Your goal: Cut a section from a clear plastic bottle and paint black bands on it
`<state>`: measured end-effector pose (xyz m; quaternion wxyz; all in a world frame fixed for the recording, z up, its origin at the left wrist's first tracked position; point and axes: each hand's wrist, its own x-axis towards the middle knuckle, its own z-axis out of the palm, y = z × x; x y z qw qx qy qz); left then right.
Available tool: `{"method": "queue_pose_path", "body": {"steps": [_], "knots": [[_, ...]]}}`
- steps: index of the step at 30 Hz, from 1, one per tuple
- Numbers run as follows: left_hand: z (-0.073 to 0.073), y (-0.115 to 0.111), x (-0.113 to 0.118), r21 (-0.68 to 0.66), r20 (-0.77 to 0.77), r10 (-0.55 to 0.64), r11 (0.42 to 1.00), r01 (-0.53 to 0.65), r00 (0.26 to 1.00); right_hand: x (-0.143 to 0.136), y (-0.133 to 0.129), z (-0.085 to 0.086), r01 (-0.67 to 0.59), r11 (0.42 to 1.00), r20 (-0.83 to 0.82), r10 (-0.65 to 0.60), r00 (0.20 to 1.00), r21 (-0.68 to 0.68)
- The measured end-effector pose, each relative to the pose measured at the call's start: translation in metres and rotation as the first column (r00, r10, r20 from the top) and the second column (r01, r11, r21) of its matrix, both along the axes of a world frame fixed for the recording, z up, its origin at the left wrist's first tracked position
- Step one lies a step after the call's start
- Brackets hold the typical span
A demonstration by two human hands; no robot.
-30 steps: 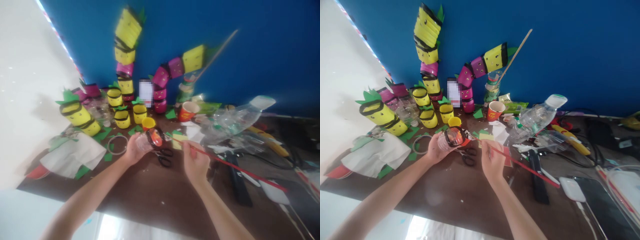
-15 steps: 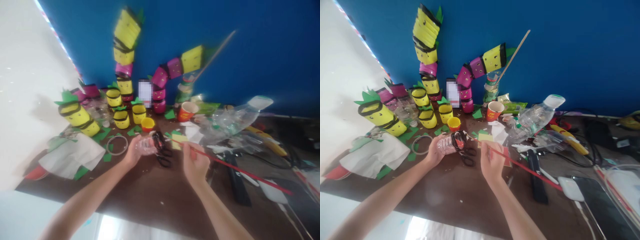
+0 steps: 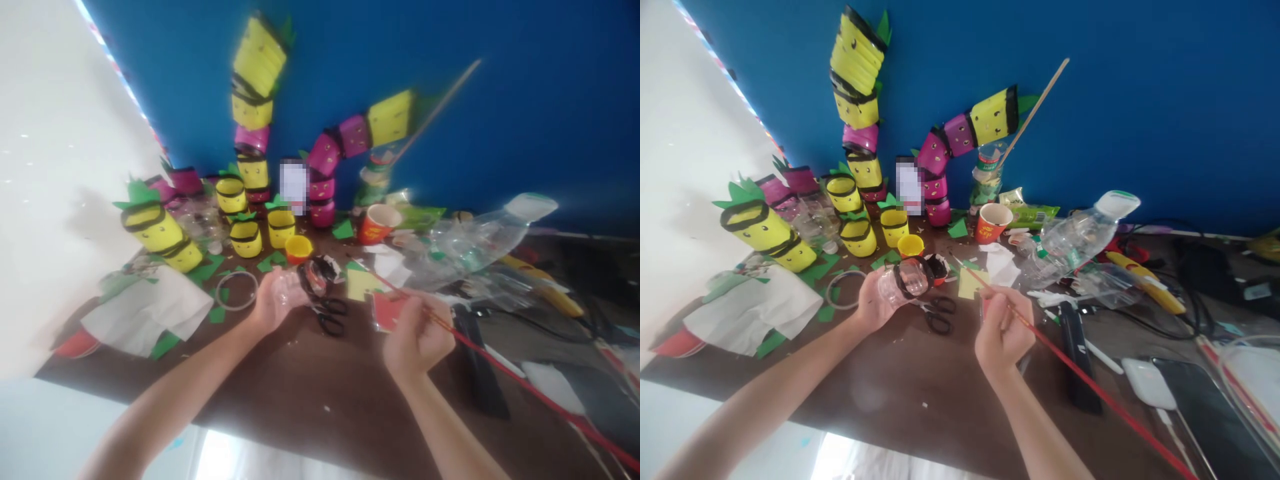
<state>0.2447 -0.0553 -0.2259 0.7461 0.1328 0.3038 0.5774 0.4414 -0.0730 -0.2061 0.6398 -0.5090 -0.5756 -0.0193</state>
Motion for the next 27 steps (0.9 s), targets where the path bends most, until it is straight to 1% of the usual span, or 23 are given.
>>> {"method": "queue_pose_path", "body": {"steps": [2,5,7,9,11,13,16,19,27], "knots": [[-0.001,0.0,0.0,0.098,-0.012,0.032,0.995,-0.031,0.999,0.0,-0.002,-0.001,-0.073,0.992,-0.007,0.074,0.997,0.101],[0.0,0.0,-0.001,0.247,-0.037,0.129,0.962,-0.116,0.991,0.002,-0.003,-0.005,-0.233,0.948,0.015,0.236,0.972,0.216],[0.0,0.001,-0.002,0.298,-0.067,0.183,0.942,-0.156,0.981,0.004,-0.004,-0.006,-0.337,0.911,0.074,0.329,0.941,0.237],[0.0,0.002,-0.004,0.306,-0.1,0.226,0.934,-0.186,0.969,0.004,-0.006,-0.004,-0.399,0.888,0.165,0.369,0.915,0.228],[-0.001,0.003,-0.005,0.317,-0.126,0.243,0.929,-0.193,0.962,0.003,-0.007,-0.001,-0.425,0.882,0.274,0.365,0.89,0.205],[-0.003,0.004,-0.006,0.358,-0.145,0.236,0.918,-0.172,0.961,0.001,-0.008,0.002,-0.423,0.888,0.365,0.339,0.867,0.18],[-0.007,0.004,-0.007,0.42,-0.162,0.224,0.897,-0.138,0.961,-0.002,-0.008,0.004,-0.42,0.895,0.456,0.314,0.833,0.149],[-0.009,0.004,-0.008,0.441,-0.171,0.226,0.888,-0.13,0.959,-0.003,-0.006,0.002,-0.428,0.895,0.49,0.317,0.812,0.13],[-0.009,0.003,-0.008,0.426,-0.176,0.233,0.894,-0.139,0.957,-0.002,-0.005,-0.004,-0.401,0.91,0.505,0.297,0.81,0.108]]}}
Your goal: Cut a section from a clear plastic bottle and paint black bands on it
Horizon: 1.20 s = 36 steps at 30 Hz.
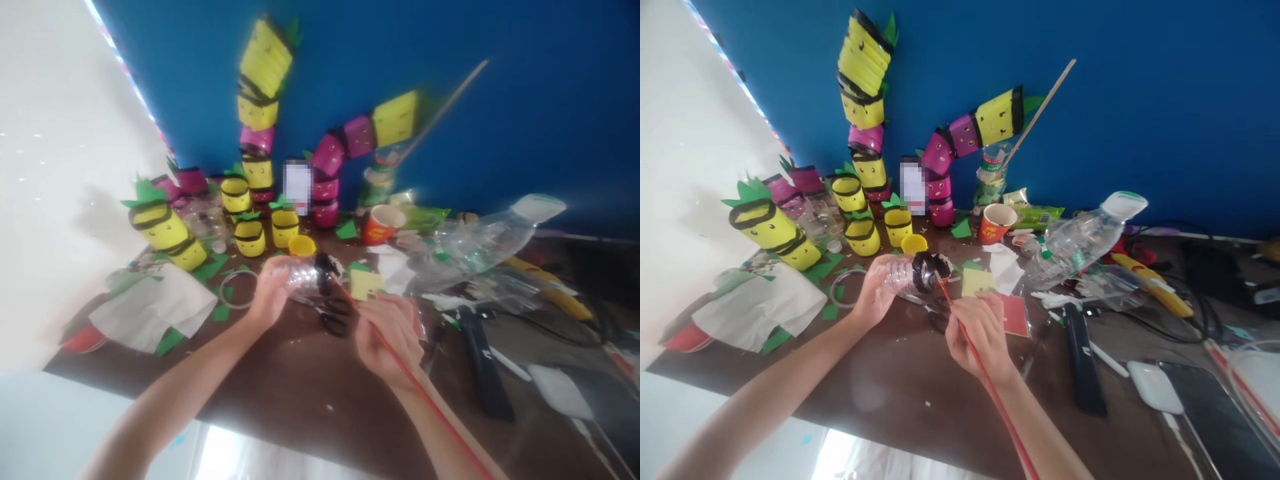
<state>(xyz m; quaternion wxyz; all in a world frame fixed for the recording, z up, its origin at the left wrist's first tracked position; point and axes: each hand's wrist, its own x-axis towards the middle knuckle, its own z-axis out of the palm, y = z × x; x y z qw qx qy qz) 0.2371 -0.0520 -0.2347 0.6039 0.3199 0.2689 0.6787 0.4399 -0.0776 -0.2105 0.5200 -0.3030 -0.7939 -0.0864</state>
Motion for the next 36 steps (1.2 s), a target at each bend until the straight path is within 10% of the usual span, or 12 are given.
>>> {"method": "queue_pose_path", "body": {"steps": [36], "knots": [[0.0011,0.0004,-0.0008,-0.031,0.003,0.005,1.0,-0.005,1.0,-0.0019,-0.0057,0.0086,-0.009,1.0,-0.009,0.009,1.0,-0.024]]}}
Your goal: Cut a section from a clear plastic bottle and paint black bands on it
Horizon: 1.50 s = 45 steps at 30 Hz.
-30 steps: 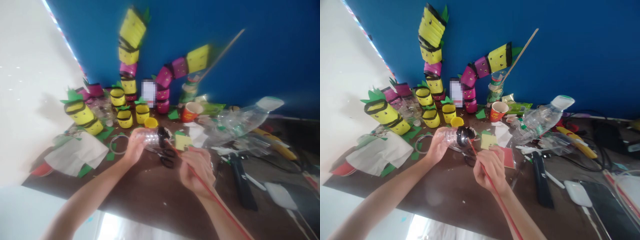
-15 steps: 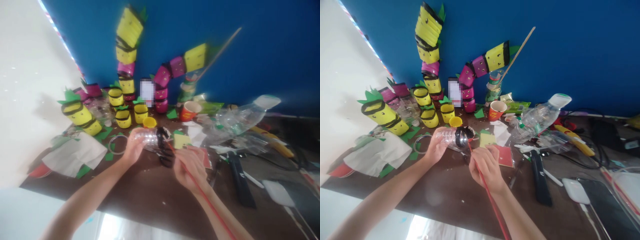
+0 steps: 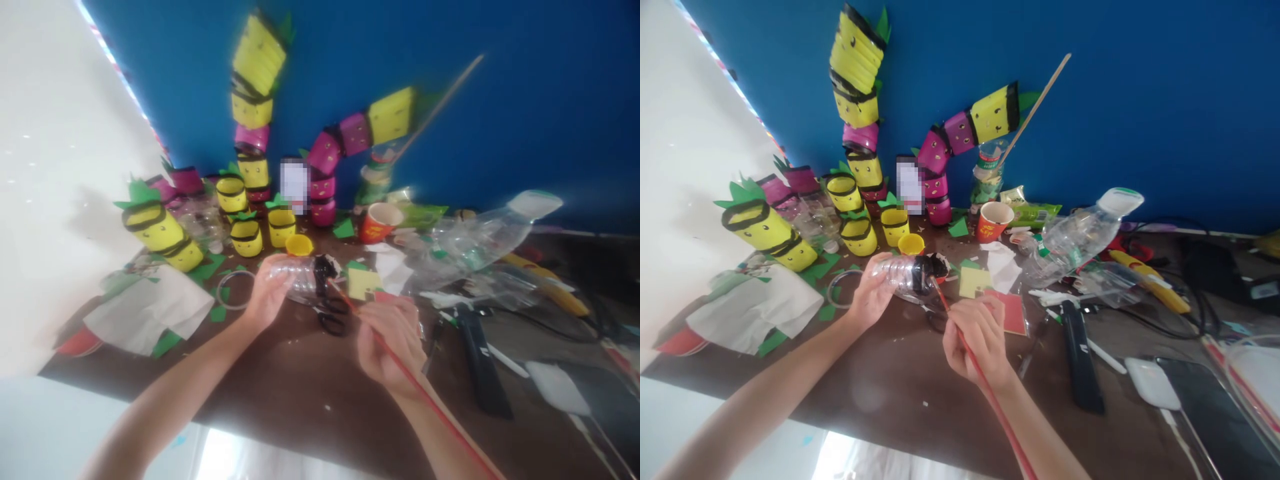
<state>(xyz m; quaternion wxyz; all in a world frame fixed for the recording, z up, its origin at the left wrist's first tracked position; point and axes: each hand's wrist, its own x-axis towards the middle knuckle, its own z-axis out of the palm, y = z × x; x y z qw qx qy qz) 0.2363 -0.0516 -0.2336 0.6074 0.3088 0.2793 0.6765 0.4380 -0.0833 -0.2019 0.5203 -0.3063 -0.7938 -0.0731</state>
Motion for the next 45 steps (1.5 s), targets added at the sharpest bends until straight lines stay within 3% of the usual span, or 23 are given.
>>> {"method": "queue_pose_path", "body": {"steps": [41,45], "knots": [[0.0,0.001,-0.002,-0.019,-0.017,-0.008,1.0,0.008,1.0,-0.001,-0.004,0.01,-0.093,0.985,-0.055,0.085,0.995,-0.148],[-0.001,0.002,-0.002,-0.009,-0.017,-0.007,1.0,0.007,1.0,0.0,-0.003,0.008,-0.058,0.993,-0.056,0.052,0.997,-0.104]]}}
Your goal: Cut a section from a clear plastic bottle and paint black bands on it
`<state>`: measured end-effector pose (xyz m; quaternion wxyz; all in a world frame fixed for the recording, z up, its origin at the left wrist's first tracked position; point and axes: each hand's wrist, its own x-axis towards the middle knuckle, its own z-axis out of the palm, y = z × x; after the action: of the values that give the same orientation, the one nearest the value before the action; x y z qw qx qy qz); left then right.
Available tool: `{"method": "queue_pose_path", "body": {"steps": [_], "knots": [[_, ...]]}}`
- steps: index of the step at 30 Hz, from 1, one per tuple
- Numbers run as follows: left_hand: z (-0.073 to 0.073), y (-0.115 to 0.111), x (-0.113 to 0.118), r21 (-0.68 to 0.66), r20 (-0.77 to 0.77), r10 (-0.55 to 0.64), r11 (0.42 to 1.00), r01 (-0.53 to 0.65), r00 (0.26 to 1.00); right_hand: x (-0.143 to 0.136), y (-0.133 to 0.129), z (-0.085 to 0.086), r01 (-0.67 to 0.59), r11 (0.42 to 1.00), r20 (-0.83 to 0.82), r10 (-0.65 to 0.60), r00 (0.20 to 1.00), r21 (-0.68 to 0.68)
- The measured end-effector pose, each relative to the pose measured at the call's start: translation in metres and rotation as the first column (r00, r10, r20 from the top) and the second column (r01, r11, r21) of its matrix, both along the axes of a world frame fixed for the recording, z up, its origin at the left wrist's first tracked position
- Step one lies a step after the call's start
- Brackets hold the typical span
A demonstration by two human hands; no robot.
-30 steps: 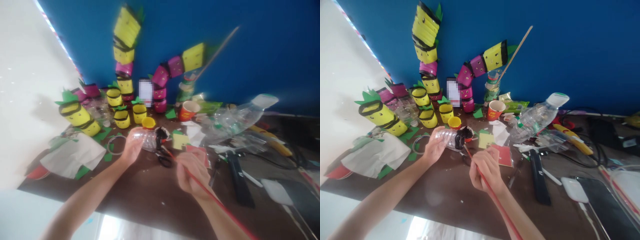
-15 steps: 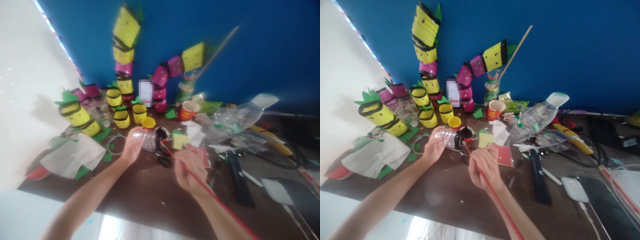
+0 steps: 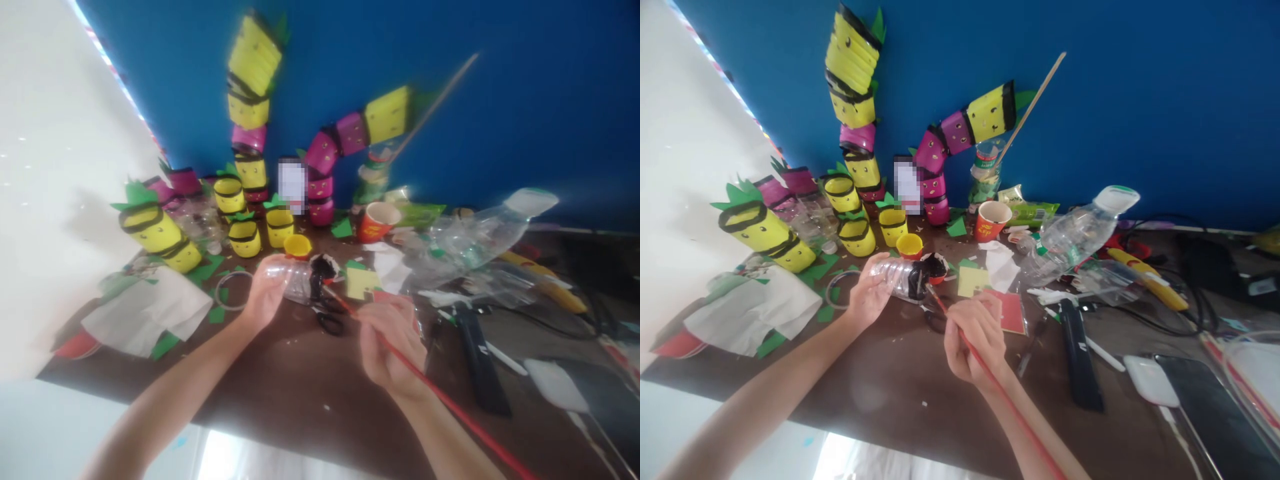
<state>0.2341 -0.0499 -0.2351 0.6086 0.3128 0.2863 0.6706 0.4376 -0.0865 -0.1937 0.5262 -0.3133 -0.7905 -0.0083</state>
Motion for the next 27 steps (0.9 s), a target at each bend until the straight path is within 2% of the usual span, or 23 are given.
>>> {"method": "queue_pose_path", "body": {"steps": [4,8,13,15,17,21,24,27], "knots": [[0.0,0.0,0.0,0.005,0.007,0.005,1.0,-0.005,1.0,0.001,0.003,-0.007,0.033,0.997,0.065,-0.037,0.997,0.066],[0.001,0.001,-0.001,-0.014,0.006,-0.001,1.0,0.001,1.0,0.002,0.002,-0.008,-0.013,0.996,0.073,0.006,0.997,0.085],[0.002,0.001,-0.001,-0.014,0.034,0.01,1.0,-0.01,0.999,0.001,0.001,-0.004,-0.009,0.999,0.052,0.006,0.999,0.044],[0.003,0.001,-0.002,-0.043,0.047,0.008,0.999,-0.006,0.999,0.002,0.001,-0.005,-0.037,0.999,-0.041,0.038,0.998,0.013],[0.002,0.001,-0.004,-0.094,0.081,0.006,0.996,0.002,0.997,0.004,0.001,-0.007,-0.067,0.998,-0.214,0.062,0.975,-0.017],[0.001,0.004,-0.008,-0.164,0.203,-0.033,0.984,0.067,0.979,0.004,-0.001,-0.013,-0.214,0.962,-0.55,0.087,0.83,-0.171],[0.003,0.008,-0.011,-0.255,0.316,-0.045,0.958,0.13,0.948,-0.002,-0.006,-0.011,-0.366,0.884,-0.631,0.11,0.768,-0.292],[0.01,0.009,-0.011,-0.369,0.401,-0.011,0.913,0.172,0.916,-0.01,-0.014,-0.004,-0.425,0.841,-0.601,0.157,0.784,-0.336]]}}
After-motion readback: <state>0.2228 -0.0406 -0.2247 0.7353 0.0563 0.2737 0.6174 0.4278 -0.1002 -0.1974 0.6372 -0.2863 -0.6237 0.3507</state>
